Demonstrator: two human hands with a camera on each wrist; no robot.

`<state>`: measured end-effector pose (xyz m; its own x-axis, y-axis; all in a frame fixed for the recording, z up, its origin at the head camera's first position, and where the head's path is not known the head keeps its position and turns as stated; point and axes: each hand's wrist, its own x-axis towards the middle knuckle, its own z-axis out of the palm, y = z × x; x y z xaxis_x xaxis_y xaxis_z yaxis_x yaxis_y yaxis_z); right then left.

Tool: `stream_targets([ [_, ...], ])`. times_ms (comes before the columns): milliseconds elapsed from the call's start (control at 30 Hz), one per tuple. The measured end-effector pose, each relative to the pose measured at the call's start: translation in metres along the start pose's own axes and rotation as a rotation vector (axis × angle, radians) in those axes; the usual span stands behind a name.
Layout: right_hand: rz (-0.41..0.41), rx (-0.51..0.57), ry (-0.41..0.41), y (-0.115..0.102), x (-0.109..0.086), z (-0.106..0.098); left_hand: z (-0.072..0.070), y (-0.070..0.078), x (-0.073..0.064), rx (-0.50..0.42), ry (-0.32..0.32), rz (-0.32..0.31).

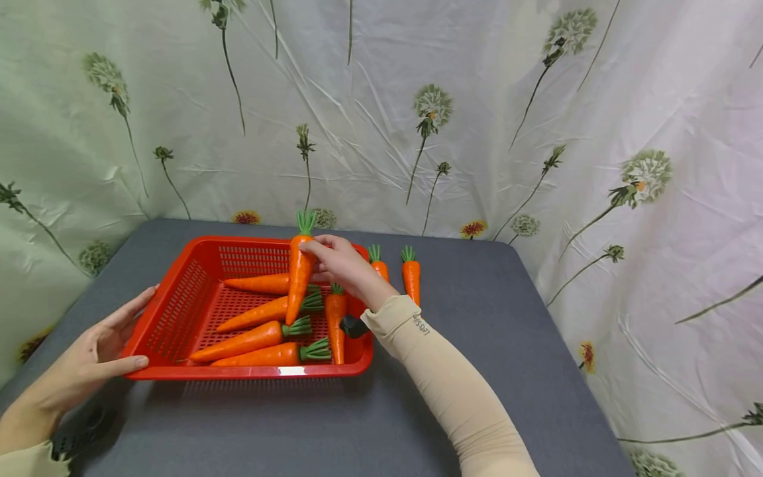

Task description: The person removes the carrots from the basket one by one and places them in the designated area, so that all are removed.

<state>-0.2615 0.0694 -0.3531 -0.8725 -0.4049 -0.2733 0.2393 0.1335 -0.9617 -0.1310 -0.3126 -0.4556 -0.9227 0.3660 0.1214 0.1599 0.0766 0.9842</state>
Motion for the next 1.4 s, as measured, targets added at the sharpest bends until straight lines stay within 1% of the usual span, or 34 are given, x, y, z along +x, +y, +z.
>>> stream_targets([
  [133,-0.030,0.004,-0.003,0.000,-0.007,-0.015,0.000,-0.003,-0.001,0.000,-0.010,-0.006],
  [333,-0.051,0.032,0.011,0.001,-0.015,-0.039,-0.001,-0.007,-0.001,-0.012,-0.023,0.010],
  [433,-0.055,0.029,0.024,0.001,-0.018,-0.049,-0.001,-0.008,-0.001,-0.029,-0.036,0.032],
  [567,-0.059,0.025,0.051,0.002,-0.022,-0.063,-0.001,-0.009,-0.001,-0.056,-0.056,0.081],
  [667,-0.055,0.039,0.071,0.002,-0.025,-0.073,-0.002,-0.011,0.000,-0.071,-0.063,0.096],
  [900,-0.043,0.034,0.107,0.006,-0.033,-0.098,-0.002,-0.016,-0.002,-0.071,-0.044,0.087],
  [1100,-0.033,0.026,0.160,0.012,-0.039,-0.118,-0.002,-0.016,-0.001,-0.113,-0.047,0.118],
  [1200,-0.024,0.026,0.186,0.016,-0.040,-0.128,-0.001,-0.016,-0.001,-0.125,-0.046,0.121],
  [1400,-0.035,0.025,0.199,0.024,-0.042,-0.145,-0.001,-0.015,-0.003,-0.122,-0.040,0.112],
])
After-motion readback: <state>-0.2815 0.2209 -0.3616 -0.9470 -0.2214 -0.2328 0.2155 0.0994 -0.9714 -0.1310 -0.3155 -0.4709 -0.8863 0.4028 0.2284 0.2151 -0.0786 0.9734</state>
